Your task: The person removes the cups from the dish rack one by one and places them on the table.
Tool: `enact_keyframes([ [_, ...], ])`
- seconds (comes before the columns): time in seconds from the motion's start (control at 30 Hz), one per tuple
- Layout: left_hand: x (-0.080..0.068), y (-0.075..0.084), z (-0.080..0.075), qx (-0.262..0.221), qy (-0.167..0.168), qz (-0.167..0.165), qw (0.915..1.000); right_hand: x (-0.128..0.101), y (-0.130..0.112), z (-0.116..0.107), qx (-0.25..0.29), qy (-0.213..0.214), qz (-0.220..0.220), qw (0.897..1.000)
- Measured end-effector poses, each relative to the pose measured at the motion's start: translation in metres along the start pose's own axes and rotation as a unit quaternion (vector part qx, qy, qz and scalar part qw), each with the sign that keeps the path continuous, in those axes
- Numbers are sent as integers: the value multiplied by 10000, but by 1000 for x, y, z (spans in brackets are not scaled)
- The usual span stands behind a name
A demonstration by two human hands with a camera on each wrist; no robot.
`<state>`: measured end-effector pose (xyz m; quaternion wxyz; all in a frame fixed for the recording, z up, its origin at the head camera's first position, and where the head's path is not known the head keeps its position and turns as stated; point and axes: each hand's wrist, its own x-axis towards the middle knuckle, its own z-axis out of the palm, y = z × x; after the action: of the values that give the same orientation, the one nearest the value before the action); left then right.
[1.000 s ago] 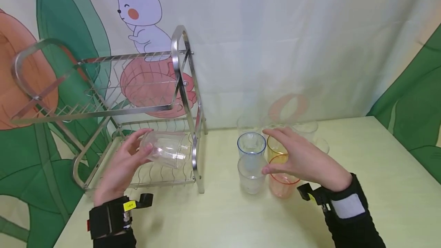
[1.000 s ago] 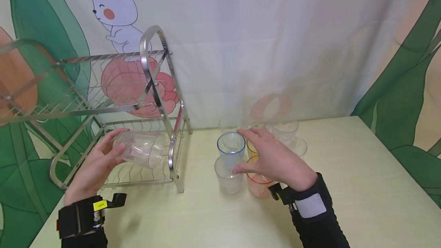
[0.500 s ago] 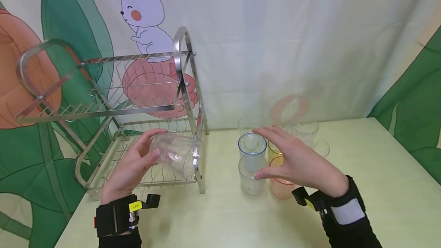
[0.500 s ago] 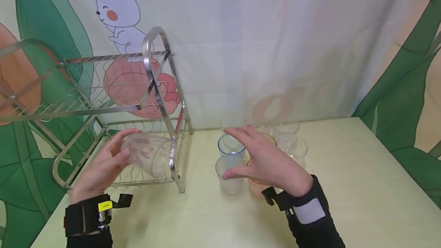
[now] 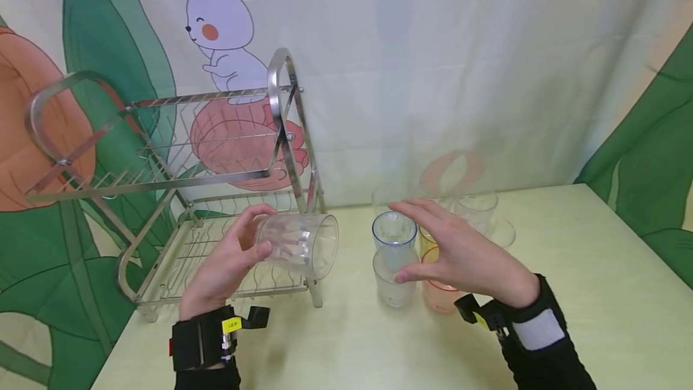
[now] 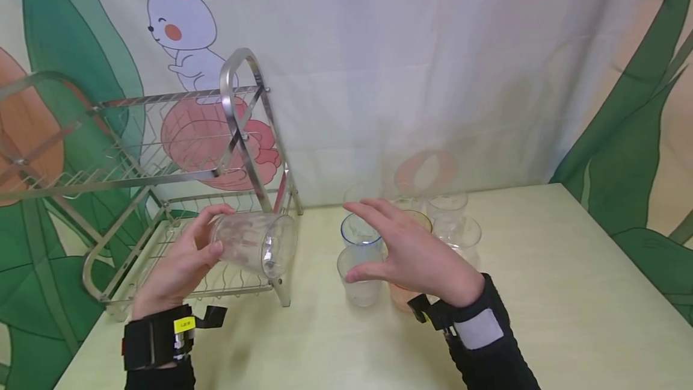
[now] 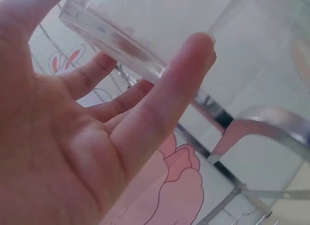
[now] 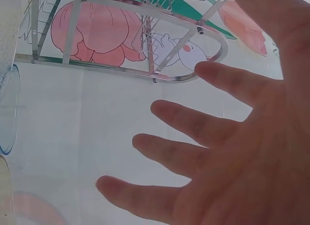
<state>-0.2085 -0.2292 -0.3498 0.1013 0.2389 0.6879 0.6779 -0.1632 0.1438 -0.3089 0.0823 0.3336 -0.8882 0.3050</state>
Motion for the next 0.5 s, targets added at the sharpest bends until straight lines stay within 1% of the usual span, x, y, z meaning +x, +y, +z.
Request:
enact_keyframes([
  [0.07, 3, 0, 5, -84, -27, 19, 10000, 0, -1, 0, -16, 39, -73, 10000],
  [0.23, 13, -1, 19, -62, -22, 38, 10000, 0, -1, 0, -92, 94, -102, 9999],
  [0.4, 21, -1, 34, -402, -178, 94, 9990, 1, -2, 0, -147, 169, -217, 9995],
  [0.5, 26, 0, 41, -571, -207, 76, 9981, 2, -3, 1, -131, 206, -317, 9992],
])
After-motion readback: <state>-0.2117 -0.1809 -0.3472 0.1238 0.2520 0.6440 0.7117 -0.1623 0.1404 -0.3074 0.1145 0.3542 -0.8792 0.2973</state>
